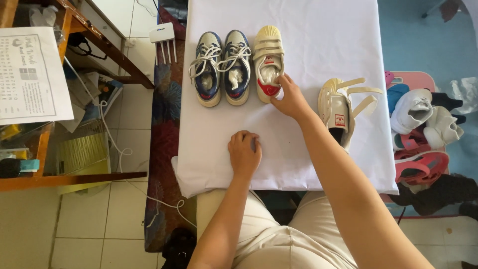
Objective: Adjusting the velcro straps on a pair of white sneakers on a workbench.
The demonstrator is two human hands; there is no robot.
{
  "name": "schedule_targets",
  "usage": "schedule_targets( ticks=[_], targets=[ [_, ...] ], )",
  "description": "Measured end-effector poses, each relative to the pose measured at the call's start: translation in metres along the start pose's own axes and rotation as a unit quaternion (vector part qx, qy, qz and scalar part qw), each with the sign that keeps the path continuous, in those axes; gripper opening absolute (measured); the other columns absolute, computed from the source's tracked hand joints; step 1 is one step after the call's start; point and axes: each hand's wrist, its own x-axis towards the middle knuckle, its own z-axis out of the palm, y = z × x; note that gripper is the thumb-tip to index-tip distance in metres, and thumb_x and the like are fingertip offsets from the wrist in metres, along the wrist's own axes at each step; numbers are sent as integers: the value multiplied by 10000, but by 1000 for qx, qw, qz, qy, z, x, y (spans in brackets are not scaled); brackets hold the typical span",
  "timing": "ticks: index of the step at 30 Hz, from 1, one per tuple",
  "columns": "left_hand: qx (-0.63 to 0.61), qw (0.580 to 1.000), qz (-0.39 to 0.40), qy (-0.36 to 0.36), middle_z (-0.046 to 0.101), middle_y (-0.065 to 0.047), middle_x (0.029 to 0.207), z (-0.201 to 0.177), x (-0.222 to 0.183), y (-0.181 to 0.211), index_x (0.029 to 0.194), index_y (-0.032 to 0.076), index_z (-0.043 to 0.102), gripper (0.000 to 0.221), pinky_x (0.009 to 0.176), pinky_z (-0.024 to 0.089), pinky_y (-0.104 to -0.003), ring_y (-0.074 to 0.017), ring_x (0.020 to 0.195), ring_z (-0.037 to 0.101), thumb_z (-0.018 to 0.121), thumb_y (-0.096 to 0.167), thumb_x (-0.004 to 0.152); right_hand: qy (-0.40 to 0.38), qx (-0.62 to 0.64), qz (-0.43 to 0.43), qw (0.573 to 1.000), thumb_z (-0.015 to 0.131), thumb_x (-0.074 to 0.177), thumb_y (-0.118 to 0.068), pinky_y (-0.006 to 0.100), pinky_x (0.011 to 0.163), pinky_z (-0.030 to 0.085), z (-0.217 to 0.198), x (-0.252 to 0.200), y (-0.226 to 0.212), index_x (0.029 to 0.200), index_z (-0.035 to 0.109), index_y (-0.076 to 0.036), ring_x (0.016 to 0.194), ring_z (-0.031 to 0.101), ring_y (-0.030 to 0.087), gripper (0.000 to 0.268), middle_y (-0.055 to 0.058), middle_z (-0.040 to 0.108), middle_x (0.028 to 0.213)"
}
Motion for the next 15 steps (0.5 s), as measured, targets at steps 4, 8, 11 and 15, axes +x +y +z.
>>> schedule_targets(
  ticks=[4, 8, 11, 15],
  targets=[
    [19, 1000, 10, 15, 540, 7, 942, 7, 0, -5, 838, 185, 639, 57, 829, 404, -349, -195, 1001, 532, 594, 172, 805, -6, -14, 13, 1000, 704, 683, -125, 523, 888, 504, 2, -1, 6, 1033, 489, -76, 1073, 552, 452, 413, 229, 474, 1283],
    [16, 999, 25, 41, 536, 11, 906, 11, -1, -7, 820, 189, 631, 61, 786, 427, -352, -207, 949, 552, 629, 149, 773, -54, 9, 20, 998, 665, 729, -99, 580, 972, 415, -21, -17, -34, 1189, 411, -129, 1126, 489, 514, 526, 303, 353, 1370],
    [32, 996, 41, 68, 531, 20, 887, 19, 0, -14, 816, 206, 617, 86, 763, 440, -353, -205, 925, 561, 647, 152, 756, -54, -9, 22, 998, 635, 766, -85, 584, 958, 416, -48, -38, -71, 1294, 392, -132, 1124, 495, 512, 584, 305, 377, 1348],
    [35, 996, 41, 71, 526, 41, 869, 12, 1, -8, 805, 220, 608, 86, 726, 458, -361, -204, 894, 574, 644, 167, 748, 56, -5, -89, 994, 631, 798, -45, 457, 854, 487, -84, -83, -65, 1174, 593, -61, 994, 622, 362, 379, 183, 625, 1062]
  ],
)
